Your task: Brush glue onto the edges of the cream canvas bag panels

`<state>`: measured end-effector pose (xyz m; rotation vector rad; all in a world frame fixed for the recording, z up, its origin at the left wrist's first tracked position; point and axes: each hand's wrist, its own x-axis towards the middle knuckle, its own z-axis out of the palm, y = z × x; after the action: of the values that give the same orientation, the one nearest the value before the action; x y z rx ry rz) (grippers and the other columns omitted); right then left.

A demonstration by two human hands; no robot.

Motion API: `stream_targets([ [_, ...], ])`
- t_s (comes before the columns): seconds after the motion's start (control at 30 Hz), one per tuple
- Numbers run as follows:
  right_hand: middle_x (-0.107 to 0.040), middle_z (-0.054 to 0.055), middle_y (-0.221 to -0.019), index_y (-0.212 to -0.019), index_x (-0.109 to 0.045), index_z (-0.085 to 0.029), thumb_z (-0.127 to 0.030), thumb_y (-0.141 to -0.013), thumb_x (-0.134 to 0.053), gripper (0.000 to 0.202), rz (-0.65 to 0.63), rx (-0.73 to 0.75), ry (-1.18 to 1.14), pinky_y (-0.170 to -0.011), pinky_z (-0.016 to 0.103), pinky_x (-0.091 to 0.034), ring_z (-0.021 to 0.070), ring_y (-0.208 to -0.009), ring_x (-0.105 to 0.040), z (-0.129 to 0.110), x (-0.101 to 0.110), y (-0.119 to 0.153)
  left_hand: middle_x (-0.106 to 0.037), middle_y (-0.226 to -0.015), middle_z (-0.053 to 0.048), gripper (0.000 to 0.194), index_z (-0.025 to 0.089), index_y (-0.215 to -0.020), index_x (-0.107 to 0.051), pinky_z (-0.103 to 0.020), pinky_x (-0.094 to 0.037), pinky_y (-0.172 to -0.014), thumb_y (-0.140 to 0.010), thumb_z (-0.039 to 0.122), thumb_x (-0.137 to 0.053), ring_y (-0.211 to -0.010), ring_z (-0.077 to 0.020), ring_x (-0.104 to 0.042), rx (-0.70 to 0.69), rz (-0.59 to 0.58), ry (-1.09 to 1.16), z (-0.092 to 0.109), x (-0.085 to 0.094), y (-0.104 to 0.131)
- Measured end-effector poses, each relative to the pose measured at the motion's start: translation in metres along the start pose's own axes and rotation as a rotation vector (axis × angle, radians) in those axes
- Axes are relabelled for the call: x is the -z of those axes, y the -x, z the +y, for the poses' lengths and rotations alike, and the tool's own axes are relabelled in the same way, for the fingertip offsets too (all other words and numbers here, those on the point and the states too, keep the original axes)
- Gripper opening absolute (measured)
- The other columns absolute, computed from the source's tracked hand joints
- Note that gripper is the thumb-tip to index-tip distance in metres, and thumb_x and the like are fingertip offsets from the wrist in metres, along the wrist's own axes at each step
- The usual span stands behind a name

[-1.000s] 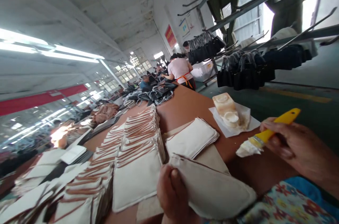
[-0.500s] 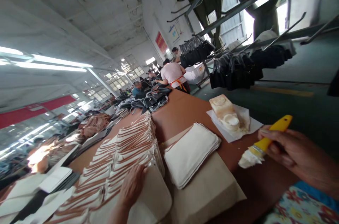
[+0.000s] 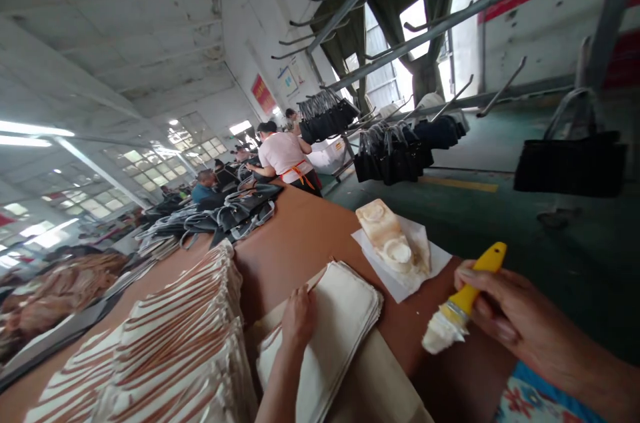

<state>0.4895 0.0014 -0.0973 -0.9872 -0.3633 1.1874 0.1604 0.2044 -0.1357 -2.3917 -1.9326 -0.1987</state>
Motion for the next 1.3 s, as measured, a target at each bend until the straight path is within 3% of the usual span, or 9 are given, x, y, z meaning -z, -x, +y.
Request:
stream_targets([
  [0.1,-0.038,-0.005,-0.042,-0.068,-0.058,-0.013,-0.054,-0.068,-0.078,0.046,0.05,0.011,0.029,-0.036,0.015,-0.019,0.0015,-0.034,-0.027,-0.002,0.017,-0.006,-0.069,-0.097,-0.005,0.032,0.015,-0.103,-0.064,-0.04,-0.052,-0.084,-0.096,0.041,-0.046,-0.088,-0.0179,-0.065,0.05,-0.075,0.031,0.007,-0.014,-0.024],
  [0.2,-0.037,-0.005,-0.041,-0.063,-0.054,-0.014,-0.056,-0.071,-0.076,0.049,0.042,0.011,0.026,-0.036,0.016,-0.021,0.002,-0.034,-0.027,-0.006,0.031,-0.013,-0.068,-0.103,-0.006,0.034,0.016,-0.104,-0.064,-0.041,-0.052,-0.086,-0.093,0.045,-0.05,-0.092,-0.0189,-0.064,0.085,-0.093,0.046,0.011,-0.017,-0.035],
  [0.4,-0.035,-0.006,-0.038,-0.067,-0.057,-0.014,-0.056,-0.07,-0.076,0.046,0.065,0.017,0.02,-0.035,0.016,-0.019,0.0023,-0.032,-0.026,-0.001,0.031,-0.014,-0.069,-0.093,-0.004,0.038,0.017,-0.102,-0.065,-0.04,-0.052,-0.083,-0.093,0.05,-0.048,-0.085,-0.0179,-0.065,0.096,-0.163,0.09,0.014,-0.01,-0.044],
  [0.57,-0.038,-0.006,-0.04,-0.071,-0.058,-0.014,-0.056,-0.065,-0.079,0.047,0.091,0.023,-0.004,-0.034,0.015,-0.018,0.002,-0.031,-0.027,-0.005,0.028,-0.007,-0.067,-0.086,-0.003,0.035,0.016,-0.09,-0.063,-0.036,-0.049,-0.077,-0.093,0.046,-0.047,-0.079,-0.0165,-0.063,0.053,-0.158,0.173,0.022,0.006,-0.038],
  [0.67,-0.036,-0.006,-0.04,-0.068,-0.054,-0.015,-0.054,-0.068,-0.076,0.045,0.049,0.044,-0.02,-0.035,0.016,-0.018,0.0019,-0.031,-0.026,-0.011,0.028,-0.005,-0.067,-0.078,-0.003,0.034,0.016,-0.089,-0.063,-0.029,-0.045,-0.068,-0.093,0.044,-0.043,-0.073,-0.016,-0.061,-0.01,-0.181,0.271,0.031,0.023,-0.023],
  [0.8,-0.037,-0.007,-0.042,-0.074,-0.053,-0.015,-0.05,-0.076,-0.071,0.039,-0.073,0.071,-0.012,-0.036,0.017,-0.016,0.0023,-0.032,-0.024,-0.013,0.023,-0.003,-0.066,-0.075,-0.001,0.048,0.017,-0.085,-0.066,-0.026,-0.041,-0.062,-0.091,0.055,-0.036,-0.071,-0.017,-0.06,-0.119,-0.226,0.416,0.05,0.049,0.008],
  [0.97,-0.041,-0.007,-0.05,-0.084,-0.054,-0.014,-0.052,-0.083,-0.066,0.039,-0.164,0.127,0.029,-0.039,0.017,-0.017,0.0031,-0.039,-0.028,-0.013,0.003,-0.002,-0.064,-0.078,-0.002,0.042,0.018,-0.081,-0.071,-0.027,-0.043,-0.065,-0.087,0.052,-0.047,-0.074,-0.0182,-0.06,-0.187,-0.233,0.518,0.084,0.073,0.053],
  [1.2,-0.044,-0.003,-0.061,-0.085,-0.055,-0.014,-0.05,-0.091,-0.055,0.036,-0.27,0.405,0.338,-0.05,0.02,-0.035,0.0082,-0.055,-0.041,-0.041,-0.027,0.019,-0.058,-0.08,-0.002,0.039,0.021,-0.081,-0.071,-0.028,-0.042,-0.065,-0.086,0.054,-0.051,-0.071,-0.0174,-0.057,-0.201,-0.131,0.597,0.114,0.096,0.106],
  [1.3,-0.048,-0.002,-0.063,-0.08,-0.055,-0.015,-0.044,-0.093,-0.052,0.032,-0.323,0.536,0.46,-0.056,0.022,-0.039,0.0096,-0.057,-0.044,-0.042,-0.036,0.032,-0.058,-0.078,-0.001,0.035,0.022,-0.081,-0.072,-0.028,-0.043,-0.065,-0.085,0.052,-0.055,-0.069,-0.0163,-0.057,-0.205,-0.069,0.624,0.123,0.101,0.121],
])
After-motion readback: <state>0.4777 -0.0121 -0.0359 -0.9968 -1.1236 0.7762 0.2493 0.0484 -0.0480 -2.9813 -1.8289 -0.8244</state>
